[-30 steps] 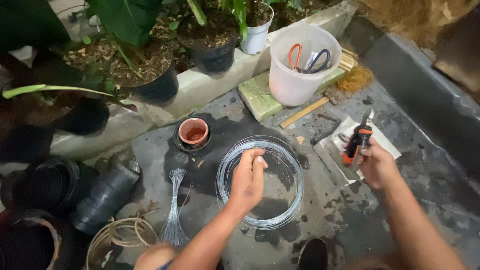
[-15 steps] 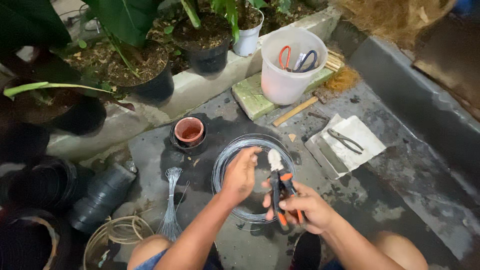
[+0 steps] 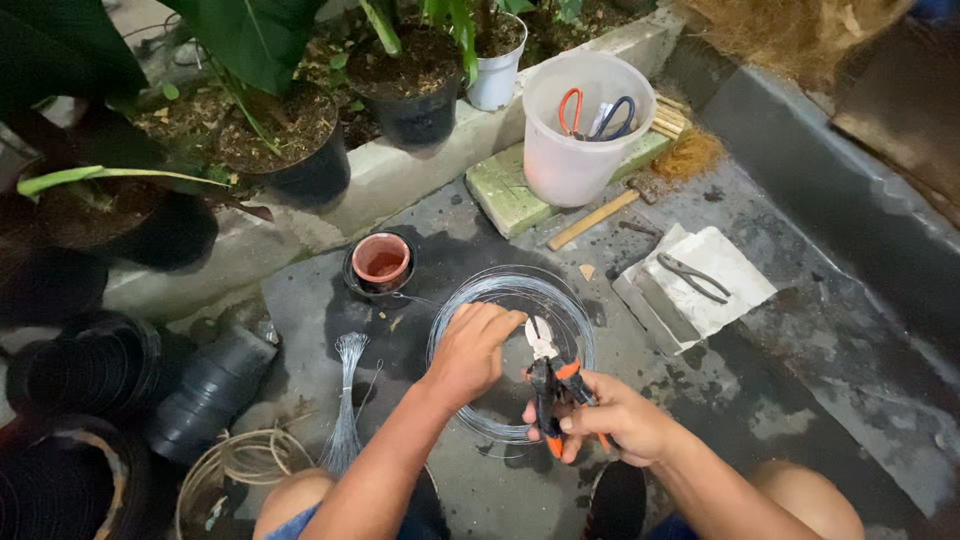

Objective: The person sits on the ground and repeatedly cuts, bends, and twists metal wire into looped shapes using pliers and hands. They form loops at the ends of wire segments and place finished pieces aside.

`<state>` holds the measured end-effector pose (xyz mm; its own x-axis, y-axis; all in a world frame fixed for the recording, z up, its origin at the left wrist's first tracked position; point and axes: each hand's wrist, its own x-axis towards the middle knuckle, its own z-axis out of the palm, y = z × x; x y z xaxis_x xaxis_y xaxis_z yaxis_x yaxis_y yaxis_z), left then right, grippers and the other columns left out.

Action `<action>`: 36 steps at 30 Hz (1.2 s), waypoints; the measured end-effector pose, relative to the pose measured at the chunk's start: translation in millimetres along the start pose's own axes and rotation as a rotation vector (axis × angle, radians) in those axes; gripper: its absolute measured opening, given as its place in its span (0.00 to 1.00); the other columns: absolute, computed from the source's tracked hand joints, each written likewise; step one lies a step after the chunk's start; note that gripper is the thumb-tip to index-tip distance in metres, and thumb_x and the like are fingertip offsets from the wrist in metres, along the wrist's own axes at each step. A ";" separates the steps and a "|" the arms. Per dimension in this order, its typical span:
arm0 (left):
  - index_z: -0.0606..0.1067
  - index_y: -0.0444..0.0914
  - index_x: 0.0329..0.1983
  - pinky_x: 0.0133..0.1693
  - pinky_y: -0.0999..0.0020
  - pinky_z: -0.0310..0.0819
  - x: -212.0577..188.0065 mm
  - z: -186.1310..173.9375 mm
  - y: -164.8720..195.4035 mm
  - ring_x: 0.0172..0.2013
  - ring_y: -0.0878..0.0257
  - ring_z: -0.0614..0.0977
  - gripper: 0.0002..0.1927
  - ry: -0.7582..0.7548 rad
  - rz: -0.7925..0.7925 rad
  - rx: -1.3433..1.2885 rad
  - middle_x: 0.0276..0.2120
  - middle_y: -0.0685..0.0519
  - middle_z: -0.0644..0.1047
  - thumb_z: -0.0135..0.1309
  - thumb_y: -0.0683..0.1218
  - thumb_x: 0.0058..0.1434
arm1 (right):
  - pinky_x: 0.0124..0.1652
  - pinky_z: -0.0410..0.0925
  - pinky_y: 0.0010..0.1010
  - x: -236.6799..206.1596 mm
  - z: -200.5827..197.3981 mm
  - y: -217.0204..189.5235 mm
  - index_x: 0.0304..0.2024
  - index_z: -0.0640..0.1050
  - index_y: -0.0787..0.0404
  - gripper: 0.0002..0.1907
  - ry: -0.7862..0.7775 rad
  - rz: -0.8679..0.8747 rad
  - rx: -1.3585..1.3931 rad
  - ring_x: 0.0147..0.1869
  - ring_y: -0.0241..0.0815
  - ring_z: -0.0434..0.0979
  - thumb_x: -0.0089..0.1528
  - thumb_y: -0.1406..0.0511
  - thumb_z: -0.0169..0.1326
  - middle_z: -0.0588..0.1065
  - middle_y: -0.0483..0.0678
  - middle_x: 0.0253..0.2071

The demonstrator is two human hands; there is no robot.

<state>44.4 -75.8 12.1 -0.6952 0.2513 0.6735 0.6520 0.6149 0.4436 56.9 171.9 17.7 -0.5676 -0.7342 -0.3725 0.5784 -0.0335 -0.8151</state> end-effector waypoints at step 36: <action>0.75 0.35 0.51 0.43 0.56 0.68 -7.8 8.0 -2.3 0.39 0.49 0.76 0.24 -0.022 0.036 -0.024 0.38 0.48 0.75 0.53 0.32 0.48 | 0.36 0.73 0.36 -2.0 16.0 7.7 0.53 0.73 0.70 0.24 0.132 -0.125 -0.095 0.34 0.43 0.78 0.53 0.76 0.46 0.76 0.53 0.36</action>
<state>45.9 -73.2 1.1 -0.6776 0.2897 0.6759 0.6835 0.5871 0.4337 71.8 162.3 19.2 -0.7067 -0.6332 -0.3156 0.4443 -0.0500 -0.8945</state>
